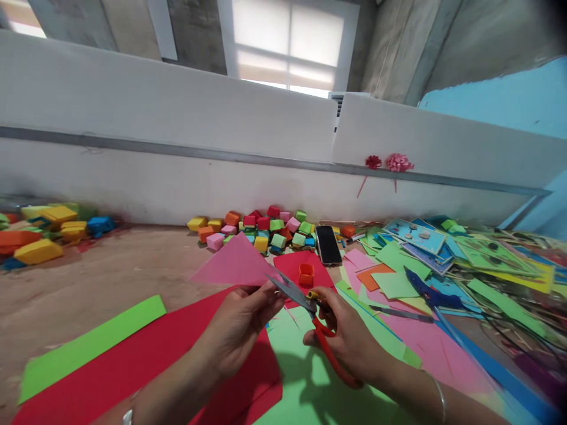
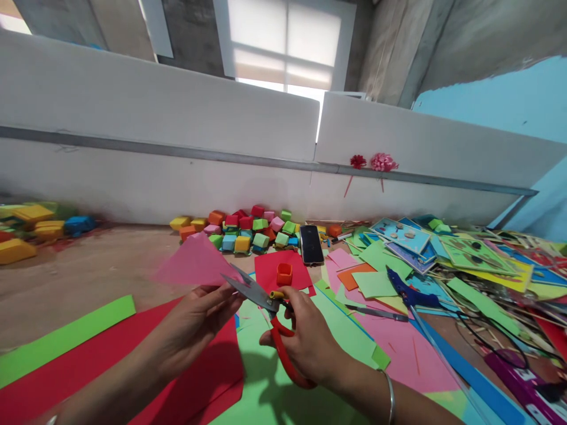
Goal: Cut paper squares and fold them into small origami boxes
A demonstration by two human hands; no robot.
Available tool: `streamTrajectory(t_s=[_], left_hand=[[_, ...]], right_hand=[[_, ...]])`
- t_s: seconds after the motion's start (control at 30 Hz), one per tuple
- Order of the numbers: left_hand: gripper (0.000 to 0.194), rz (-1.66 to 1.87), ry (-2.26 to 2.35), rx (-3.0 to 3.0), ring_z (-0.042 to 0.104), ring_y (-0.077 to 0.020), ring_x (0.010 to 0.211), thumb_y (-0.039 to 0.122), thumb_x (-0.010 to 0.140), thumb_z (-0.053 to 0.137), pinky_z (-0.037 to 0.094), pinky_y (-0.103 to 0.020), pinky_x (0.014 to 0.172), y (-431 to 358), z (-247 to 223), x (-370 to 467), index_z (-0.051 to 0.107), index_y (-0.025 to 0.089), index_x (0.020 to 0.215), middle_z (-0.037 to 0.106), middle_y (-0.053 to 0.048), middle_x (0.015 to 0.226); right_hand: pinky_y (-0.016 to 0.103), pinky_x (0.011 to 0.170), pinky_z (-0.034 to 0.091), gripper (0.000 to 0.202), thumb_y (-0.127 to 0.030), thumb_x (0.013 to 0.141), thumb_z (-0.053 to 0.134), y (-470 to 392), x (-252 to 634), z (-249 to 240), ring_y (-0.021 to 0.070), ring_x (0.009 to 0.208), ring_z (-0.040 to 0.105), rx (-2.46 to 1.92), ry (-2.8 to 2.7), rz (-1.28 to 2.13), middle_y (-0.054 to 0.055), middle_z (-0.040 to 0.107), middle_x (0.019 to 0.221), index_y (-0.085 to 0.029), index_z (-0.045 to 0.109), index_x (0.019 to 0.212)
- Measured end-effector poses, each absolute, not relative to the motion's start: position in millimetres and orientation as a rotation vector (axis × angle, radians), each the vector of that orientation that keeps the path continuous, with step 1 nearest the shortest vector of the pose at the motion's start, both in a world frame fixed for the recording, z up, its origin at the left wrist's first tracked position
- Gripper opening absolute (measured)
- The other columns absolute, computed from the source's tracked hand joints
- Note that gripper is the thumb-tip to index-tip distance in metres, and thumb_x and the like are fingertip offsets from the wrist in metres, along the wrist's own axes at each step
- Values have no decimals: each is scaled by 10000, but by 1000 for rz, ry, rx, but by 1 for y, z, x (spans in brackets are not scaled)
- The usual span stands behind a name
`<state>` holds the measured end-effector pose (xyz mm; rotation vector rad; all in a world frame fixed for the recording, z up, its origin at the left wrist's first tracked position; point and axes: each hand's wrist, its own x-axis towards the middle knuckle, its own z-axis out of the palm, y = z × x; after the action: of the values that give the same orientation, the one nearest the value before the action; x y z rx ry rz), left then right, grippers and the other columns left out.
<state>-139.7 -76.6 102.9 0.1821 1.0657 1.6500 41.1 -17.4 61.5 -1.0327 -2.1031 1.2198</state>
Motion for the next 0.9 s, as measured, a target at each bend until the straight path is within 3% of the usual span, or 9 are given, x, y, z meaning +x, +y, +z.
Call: streamTrajectory(t_s=[0.47,0.9], left_hand=[[178,1620,1061,179,716,-112,623,-29,828,625,600,-150,582,-76,99,-140,692,89,713,737,-56,717],[243,1605,1094,168,712,-111,608,-43,873,548,606,-153,583,-75,99,-140,688,80,716,716,-61,685]], right_hand=[[315,728,431,643,-530,709,765,-16,41,62,186,824,531,-1056,-2141,1140,68,598,1033,-183,551,1206],[271,644,401,623,-548,709,763,-15,40,61,157,724,526,-1080,-2166,1086,25,594,880,-186,591,1185]])
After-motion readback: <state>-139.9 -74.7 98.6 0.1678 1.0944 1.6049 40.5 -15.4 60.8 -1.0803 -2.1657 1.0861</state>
